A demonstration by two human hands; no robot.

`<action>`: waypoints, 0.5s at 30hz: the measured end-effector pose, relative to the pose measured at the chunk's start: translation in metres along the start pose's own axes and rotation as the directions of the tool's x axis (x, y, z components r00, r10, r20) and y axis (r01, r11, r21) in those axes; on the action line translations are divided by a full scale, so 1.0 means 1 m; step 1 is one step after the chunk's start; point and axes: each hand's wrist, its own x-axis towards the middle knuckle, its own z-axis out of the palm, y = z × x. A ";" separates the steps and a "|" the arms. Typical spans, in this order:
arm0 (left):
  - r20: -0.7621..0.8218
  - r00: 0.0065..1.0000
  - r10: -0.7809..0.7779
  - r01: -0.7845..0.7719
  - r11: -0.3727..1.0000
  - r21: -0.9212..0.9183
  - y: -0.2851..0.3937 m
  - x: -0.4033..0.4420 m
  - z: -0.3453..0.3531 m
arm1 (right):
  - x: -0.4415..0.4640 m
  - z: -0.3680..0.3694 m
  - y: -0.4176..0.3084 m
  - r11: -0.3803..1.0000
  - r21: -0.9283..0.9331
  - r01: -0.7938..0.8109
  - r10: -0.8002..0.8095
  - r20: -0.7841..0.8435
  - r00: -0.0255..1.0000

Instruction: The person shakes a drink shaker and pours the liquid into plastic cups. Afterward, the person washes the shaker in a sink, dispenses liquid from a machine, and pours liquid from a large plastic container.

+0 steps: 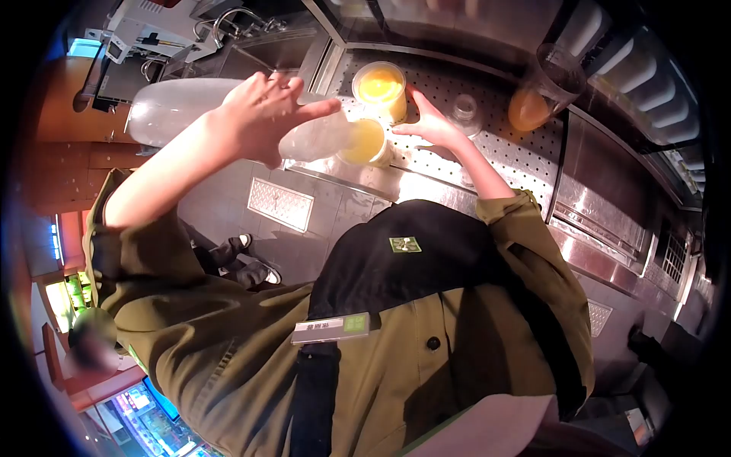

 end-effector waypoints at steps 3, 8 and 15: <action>0.063 0.998 -0.010 0.018 0.992 -0.123 -0.006 0.004 0.010 | -0.001 -0.002 0.003 1.000 -0.028 -0.005 0.005 0.003 1.000; 0.064 0.996 -0.055 0.073 0.946 -0.317 -0.005 0.003 0.005 | 0.002 -0.004 0.013 0.997 -0.077 0.002 -0.005 -0.031 0.999; -0.062 0.985 -0.162 0.096 0.806 -0.584 0.000 -0.015 0.035 | -0.021 -0.006 0.001 0.995 0.014 -0.097 0.094 -0.418 0.904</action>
